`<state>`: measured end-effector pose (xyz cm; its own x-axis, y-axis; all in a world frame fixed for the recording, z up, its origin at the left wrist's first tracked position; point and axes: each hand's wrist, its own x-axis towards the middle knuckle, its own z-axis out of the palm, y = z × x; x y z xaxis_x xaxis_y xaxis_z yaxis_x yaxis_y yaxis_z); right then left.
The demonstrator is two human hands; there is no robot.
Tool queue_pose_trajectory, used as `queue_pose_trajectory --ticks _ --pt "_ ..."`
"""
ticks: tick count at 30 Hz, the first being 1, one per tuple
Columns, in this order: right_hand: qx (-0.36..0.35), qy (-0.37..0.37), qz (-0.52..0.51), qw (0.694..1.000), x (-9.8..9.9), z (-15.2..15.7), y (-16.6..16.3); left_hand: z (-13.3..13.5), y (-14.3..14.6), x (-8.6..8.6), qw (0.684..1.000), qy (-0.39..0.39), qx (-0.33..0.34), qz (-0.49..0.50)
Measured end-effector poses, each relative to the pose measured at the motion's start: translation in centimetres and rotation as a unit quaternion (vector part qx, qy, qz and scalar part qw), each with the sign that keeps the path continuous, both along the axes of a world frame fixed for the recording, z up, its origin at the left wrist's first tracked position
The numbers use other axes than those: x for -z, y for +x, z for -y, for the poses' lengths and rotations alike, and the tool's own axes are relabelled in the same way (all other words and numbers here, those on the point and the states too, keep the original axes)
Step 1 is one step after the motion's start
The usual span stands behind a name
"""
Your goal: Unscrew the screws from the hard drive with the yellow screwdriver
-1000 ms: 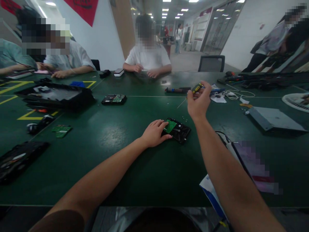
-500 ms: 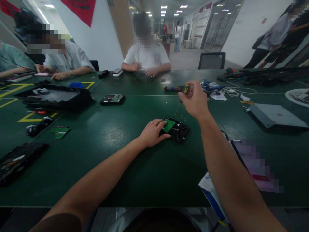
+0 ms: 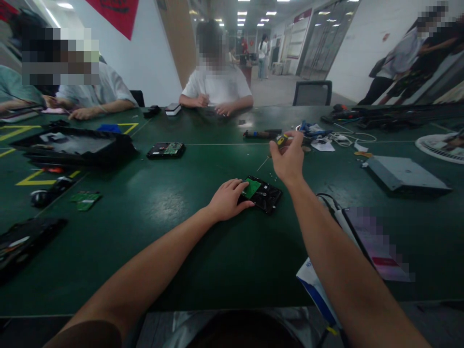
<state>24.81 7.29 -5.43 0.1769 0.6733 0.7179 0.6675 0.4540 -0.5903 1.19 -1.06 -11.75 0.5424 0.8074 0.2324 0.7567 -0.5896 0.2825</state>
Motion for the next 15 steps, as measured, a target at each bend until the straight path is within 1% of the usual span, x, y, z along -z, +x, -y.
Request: queue_pose_trajectory --ticks 4,6,8,11,15 --pt "0.024 0.021 -0.077 0.996 3.0 0.5 0.2 0.0 0.1 -0.2 1.000 -0.007 -0.002 -0.007" --pt "0.028 0.001 -0.123 0.992 4.4 0.4 0.6 0.0 0.1 -0.3 1.000 -0.013 -0.004 -0.006" --pt "0.047 -0.033 -0.173 0.983 5.5 0.2 1.1 0.1 0.0 -0.4 1.000 -0.020 -0.005 0.001" --pt "0.057 -0.061 -0.212 0.974 6.1 -0.1 1.9 0.2 0.0 -0.6 0.999 -0.028 -0.008 0.017" --pt "0.056 -0.045 -0.215 0.974 5.7 0.2 2.2 0.4 0.0 -0.8 0.998 -0.023 -0.034 0.039"
